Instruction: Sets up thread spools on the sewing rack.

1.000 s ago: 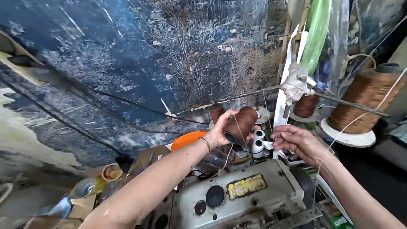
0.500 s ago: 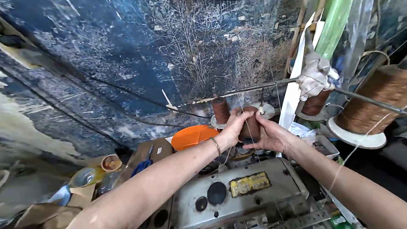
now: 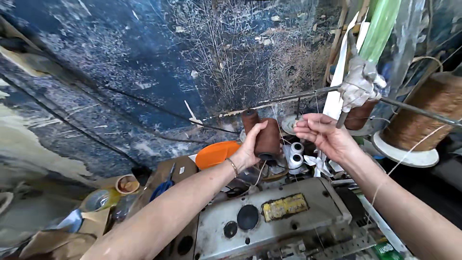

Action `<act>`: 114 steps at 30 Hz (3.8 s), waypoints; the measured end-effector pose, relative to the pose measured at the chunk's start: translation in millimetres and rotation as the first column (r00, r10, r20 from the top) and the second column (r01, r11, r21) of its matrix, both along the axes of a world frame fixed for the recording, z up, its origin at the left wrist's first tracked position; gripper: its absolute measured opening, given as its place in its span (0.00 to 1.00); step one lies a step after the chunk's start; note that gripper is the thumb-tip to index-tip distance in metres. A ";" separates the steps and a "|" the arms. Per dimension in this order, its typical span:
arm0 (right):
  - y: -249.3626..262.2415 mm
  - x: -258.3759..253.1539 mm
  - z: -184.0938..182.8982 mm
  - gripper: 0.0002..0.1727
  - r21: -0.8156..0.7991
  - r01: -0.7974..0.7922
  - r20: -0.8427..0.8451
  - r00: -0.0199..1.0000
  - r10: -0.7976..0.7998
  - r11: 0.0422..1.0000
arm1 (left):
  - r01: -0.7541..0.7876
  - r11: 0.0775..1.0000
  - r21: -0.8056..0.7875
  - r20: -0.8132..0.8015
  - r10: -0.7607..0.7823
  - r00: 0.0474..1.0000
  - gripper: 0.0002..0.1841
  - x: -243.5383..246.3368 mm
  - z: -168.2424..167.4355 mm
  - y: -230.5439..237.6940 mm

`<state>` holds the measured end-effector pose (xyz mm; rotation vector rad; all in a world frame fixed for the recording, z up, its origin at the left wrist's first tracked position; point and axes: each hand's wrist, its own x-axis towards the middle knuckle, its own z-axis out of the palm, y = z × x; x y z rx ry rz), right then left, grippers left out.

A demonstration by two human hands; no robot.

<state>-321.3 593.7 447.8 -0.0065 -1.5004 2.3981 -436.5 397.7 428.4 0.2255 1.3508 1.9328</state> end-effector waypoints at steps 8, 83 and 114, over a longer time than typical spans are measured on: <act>-30.5 5.1 -8.0 0.07 0.306 -0.070 0.228 0.974 -0.001 0.950 | 0.220 0.962 0.160 0.026 -0.227 0.974 0.25 6.5 4.1 -11.8; -34.0 -10.1 -18.5 0.37 -0.215 -0.544 0.141 0.805 0.576 0.811 | -0.277 0.958 0.076 -0.996 0.084 0.017 0.14 42.6 35.0 -80.5; -39.5 -1.9 -18.4 0.35 -0.220 -0.552 0.121 0.803 0.584 0.804 | -0.452 0.885 0.108 -0.743 -0.230 -0.629 0.05 11.5 42.1 -47.2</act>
